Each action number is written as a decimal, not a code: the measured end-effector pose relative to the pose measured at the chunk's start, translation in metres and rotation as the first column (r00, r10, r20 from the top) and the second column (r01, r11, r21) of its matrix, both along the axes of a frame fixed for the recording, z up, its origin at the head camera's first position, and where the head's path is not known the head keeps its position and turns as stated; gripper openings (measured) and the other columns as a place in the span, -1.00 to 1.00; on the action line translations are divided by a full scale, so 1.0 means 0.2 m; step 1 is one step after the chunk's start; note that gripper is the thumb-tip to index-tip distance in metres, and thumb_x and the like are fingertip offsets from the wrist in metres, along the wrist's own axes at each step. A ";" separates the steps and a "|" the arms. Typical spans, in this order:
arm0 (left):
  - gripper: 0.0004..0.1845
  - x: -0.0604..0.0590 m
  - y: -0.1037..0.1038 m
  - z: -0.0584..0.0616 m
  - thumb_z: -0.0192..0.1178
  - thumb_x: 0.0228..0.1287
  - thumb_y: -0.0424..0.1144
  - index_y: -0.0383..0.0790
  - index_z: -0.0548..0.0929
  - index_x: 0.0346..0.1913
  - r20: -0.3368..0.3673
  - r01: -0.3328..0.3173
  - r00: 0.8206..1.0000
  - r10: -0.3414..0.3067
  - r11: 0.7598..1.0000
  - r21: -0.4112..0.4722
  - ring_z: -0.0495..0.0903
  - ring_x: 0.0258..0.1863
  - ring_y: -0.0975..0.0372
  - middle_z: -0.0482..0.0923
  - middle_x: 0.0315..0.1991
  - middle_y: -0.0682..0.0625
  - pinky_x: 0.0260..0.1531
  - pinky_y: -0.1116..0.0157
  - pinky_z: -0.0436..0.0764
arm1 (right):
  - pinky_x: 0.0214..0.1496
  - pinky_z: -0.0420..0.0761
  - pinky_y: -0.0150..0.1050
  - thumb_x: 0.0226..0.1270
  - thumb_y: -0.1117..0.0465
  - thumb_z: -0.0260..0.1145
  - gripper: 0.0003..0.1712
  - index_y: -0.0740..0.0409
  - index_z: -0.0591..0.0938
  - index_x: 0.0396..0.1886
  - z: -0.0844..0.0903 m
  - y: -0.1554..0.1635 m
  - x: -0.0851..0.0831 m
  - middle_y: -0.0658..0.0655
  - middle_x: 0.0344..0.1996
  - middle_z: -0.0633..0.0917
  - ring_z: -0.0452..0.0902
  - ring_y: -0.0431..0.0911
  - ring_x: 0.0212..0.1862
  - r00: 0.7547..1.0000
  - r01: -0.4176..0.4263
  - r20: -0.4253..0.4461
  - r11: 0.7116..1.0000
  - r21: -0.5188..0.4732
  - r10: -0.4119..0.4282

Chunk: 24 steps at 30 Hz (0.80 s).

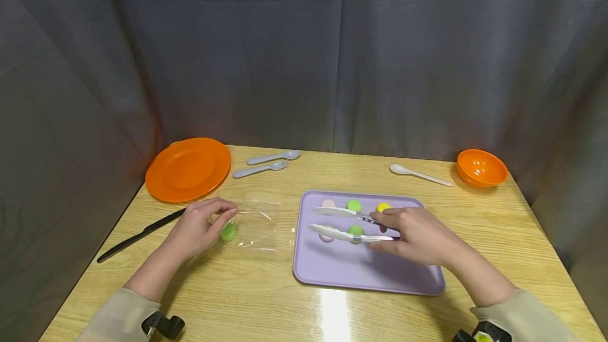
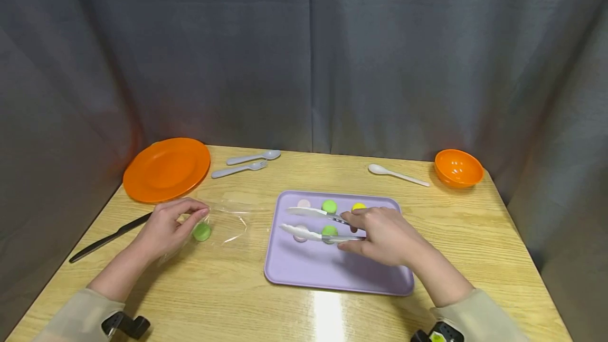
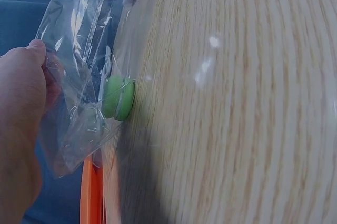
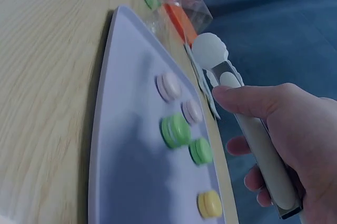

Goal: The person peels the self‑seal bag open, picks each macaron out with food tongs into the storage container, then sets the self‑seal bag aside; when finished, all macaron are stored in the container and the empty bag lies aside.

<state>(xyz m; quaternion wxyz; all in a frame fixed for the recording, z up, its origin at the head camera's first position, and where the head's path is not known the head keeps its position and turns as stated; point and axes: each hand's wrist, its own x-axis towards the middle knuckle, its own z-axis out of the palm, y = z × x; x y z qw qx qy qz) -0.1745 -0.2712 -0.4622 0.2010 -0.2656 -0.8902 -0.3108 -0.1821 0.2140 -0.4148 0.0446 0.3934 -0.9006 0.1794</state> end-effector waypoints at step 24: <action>-0.80 -0.03 0.01 -0.01 0.44 0.33 -0.47 -0.12 0.83 -0.09 -0.066 0.059 0.996 -0.057 0.998 0.029 0.73 -0.27 0.30 0.78 -0.20 0.16 -0.42 0.19 0.71 | -0.33 0.56 -0.22 0.32 -0.23 0.52 -0.45 -0.02 0.77 0.15 -0.09 -0.60 -0.15 -0.15 -0.31 0.73 0.54 -0.25 -0.34 0.985 -0.143 0.109 0.986 0.089 0.134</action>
